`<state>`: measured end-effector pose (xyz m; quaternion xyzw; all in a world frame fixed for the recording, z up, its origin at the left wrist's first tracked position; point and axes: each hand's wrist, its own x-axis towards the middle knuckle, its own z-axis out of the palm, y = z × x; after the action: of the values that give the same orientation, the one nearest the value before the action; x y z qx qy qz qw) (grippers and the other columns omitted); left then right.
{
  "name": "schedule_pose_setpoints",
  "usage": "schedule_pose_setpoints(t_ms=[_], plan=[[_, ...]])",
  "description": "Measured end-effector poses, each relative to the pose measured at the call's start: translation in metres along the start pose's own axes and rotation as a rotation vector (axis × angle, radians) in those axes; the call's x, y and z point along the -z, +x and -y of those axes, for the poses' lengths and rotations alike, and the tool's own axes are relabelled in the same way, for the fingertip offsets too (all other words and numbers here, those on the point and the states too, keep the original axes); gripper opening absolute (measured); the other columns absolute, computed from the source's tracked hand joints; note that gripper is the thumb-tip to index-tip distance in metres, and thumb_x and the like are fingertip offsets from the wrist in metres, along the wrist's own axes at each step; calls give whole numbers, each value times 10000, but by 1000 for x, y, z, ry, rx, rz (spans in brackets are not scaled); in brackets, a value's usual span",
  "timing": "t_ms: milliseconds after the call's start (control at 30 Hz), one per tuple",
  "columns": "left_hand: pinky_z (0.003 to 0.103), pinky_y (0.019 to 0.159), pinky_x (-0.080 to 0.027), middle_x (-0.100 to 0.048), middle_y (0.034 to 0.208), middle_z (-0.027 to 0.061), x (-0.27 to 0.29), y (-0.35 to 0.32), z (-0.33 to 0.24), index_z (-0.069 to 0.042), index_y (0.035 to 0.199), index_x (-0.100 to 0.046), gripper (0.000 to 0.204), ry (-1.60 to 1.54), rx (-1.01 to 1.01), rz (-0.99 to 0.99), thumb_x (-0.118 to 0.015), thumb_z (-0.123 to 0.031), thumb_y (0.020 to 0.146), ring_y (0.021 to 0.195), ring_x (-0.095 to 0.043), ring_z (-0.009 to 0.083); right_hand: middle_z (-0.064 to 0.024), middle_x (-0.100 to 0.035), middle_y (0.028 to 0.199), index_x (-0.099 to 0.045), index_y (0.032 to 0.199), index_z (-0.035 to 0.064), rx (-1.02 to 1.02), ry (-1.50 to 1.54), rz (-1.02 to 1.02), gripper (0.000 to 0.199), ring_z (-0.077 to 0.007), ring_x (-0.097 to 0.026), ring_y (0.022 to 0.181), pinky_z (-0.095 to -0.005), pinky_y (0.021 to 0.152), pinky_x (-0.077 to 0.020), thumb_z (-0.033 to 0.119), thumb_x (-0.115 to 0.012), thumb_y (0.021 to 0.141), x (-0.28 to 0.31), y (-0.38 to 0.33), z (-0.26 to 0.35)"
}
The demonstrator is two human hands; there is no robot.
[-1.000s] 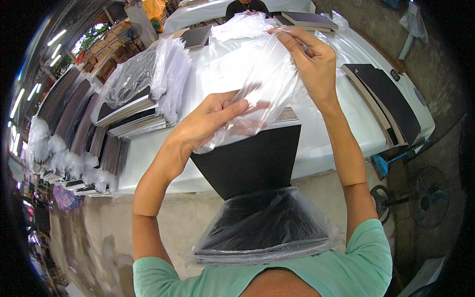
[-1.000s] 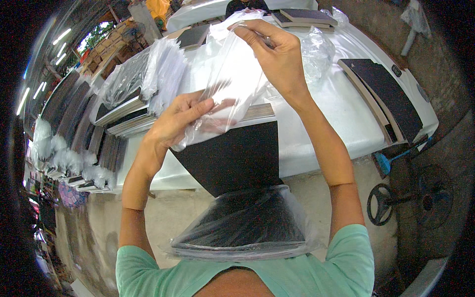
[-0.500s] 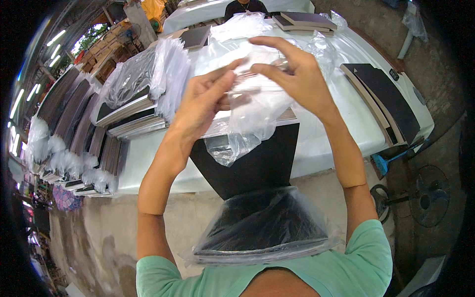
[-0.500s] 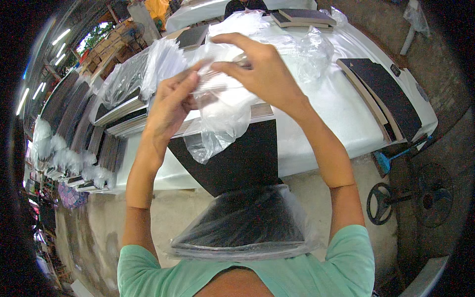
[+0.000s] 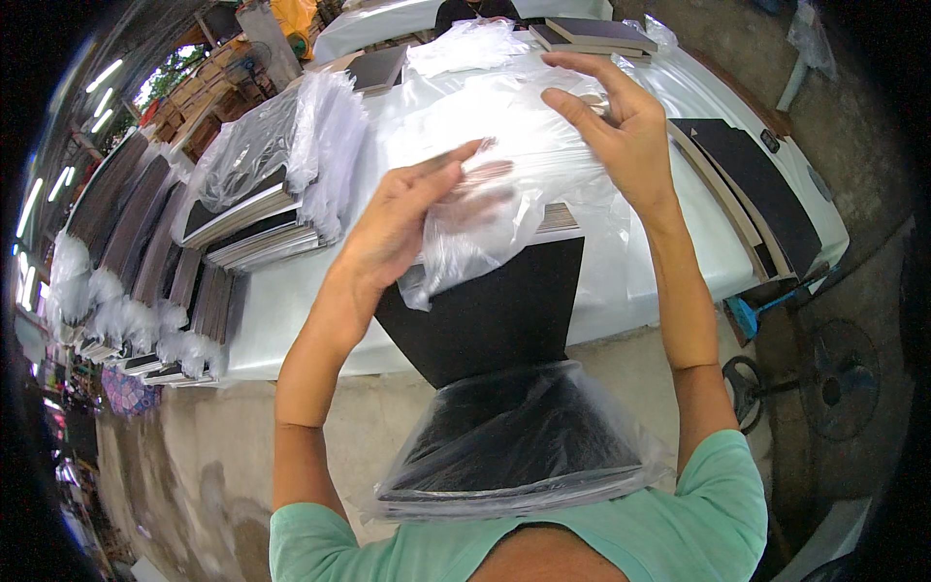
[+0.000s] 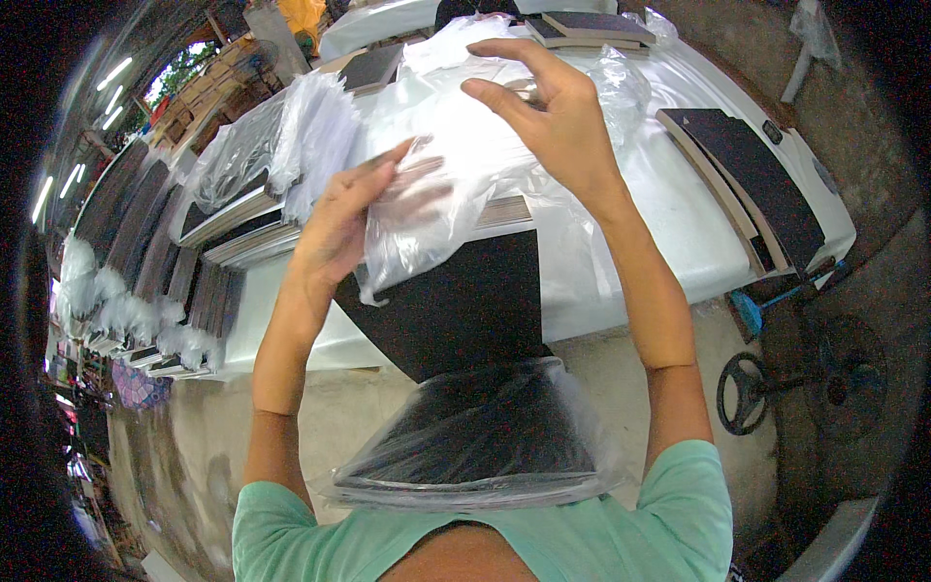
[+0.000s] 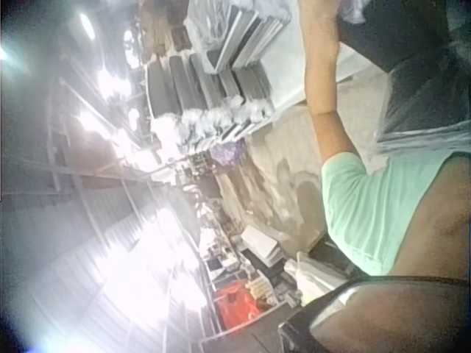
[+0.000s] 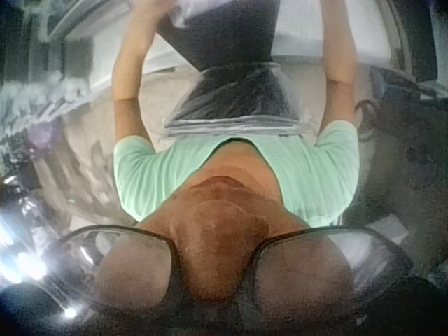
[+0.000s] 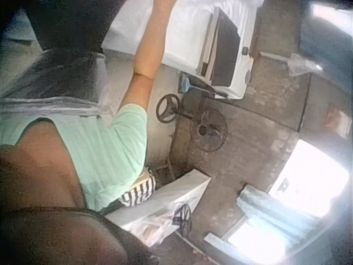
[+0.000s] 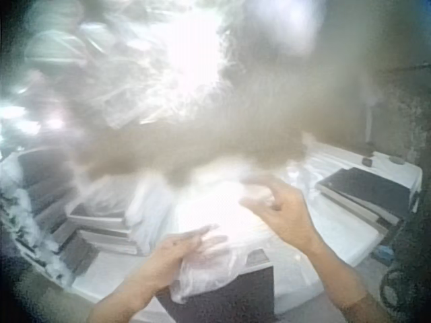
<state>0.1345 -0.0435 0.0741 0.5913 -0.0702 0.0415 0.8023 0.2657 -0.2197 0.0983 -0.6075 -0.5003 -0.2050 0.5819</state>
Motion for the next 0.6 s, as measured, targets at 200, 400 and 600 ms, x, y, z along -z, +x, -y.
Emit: schedule_pose_setpoints(t_ms=[200, 400, 600], plan=[[291, 859, -465, -523, 1175, 224, 25, 6, 9, 37, 1319, -334, 670, 206, -137, 11, -512, -430, 873, 1067, -548, 236, -67, -613, 1032, -594, 1064, 23, -38, 91, 37, 303, -103, -570, 887, -217, 705, -478, 167, -657, 805, -2, -3, -1], [245, 783, -465, -611, 936, 100, 2, 13, -7, 51, 1077, -564, 560, 329, 150, 129, -578, -454, 836, 883, -570, 130, -88, -601, 1073, -582, 1092, 16, 27, 118, 64, 302, -132, -570, 951, -244, 802, -474, 100, -637, 808, -9, 1, 0], [220, 576, -403, -623, 770, 38, 2, 25, -15, -2, 869, -663, 464, 550, -40, -95, -559, -454, 847, 674, -526, 75, -84, -623, 973, -613, 1018, 23, 85, -90, 248, 339, -146, -585, 893, -258, 772, -478, 139, -710, 715, 1, 4, -6]])
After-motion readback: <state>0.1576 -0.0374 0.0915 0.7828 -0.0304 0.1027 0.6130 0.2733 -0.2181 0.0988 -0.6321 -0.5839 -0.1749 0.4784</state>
